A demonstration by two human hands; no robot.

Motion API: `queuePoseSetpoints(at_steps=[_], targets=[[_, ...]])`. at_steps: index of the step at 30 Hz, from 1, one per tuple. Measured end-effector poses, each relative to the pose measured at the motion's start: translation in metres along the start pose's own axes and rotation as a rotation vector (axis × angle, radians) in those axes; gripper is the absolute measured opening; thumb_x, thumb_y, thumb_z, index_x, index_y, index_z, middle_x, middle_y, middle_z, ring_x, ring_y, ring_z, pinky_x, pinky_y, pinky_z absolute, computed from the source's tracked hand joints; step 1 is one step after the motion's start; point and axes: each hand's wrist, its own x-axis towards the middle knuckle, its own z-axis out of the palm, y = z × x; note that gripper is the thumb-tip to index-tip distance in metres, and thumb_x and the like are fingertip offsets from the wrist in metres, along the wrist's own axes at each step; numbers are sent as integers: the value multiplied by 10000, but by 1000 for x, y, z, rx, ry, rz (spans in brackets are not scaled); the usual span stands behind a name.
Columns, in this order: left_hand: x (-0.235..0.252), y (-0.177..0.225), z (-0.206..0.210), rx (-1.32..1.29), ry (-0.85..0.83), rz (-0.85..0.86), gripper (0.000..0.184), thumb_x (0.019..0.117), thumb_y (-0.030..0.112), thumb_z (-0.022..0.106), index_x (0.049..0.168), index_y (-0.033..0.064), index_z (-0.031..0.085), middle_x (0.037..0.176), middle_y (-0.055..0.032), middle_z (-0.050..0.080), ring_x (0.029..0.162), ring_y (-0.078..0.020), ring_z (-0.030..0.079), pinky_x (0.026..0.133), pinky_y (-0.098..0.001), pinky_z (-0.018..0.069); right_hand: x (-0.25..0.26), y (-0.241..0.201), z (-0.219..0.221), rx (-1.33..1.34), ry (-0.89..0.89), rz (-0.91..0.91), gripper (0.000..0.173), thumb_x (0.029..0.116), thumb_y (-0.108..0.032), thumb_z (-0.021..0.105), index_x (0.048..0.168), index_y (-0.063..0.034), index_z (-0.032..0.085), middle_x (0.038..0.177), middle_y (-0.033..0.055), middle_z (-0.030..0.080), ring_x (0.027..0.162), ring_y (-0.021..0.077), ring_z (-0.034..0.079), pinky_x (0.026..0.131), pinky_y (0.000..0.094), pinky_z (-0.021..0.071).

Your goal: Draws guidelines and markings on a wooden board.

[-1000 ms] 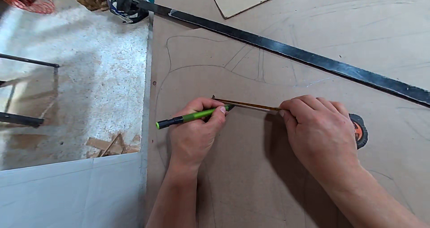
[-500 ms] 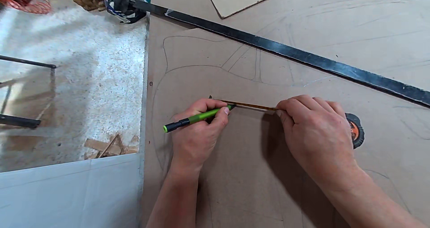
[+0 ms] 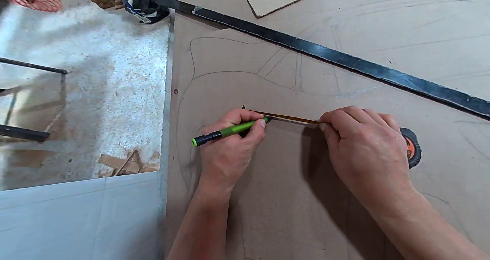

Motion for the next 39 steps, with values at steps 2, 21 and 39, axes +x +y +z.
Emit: queuePoseSetpoints(at_steps=[2, 21, 39], targets=[[0, 0, 0, -6, -1, -4, 70, 933, 152, 739, 999, 139, 760, 839, 24, 762, 701, -86, 719, 582, -229, 602, 0, 0, 0, 1, -3, 1, 182, 1051, -230, 560, 1022, -160, 726, 1015, 18, 717, 950, 227, 671, 869, 460, 487], [10, -13, -9, -351, 299, 36, 291, 1114, 231, 459, 1247, 24, 614, 954, -112, 765, 797, -222, 754, 710, -336, 642, -1, 0, 0, 2, -1, -12, 189, 1054, -230, 551, 1021, -156, 722, 1008, 28, 718, 949, 238, 672, 877, 471, 484], [-164, 10, -62, -195, 11, 25, 319, 978, 32, 651, 1294, 75, 651, 1150, -83, 742, 994, -217, 721, 817, -331, 622, -158, 25, -62, 305, -339, -160, 172, 945, -460, 586, 949, -375, 735, 834, -222, 640, 673, -58, 593, 536, 219, 521]])
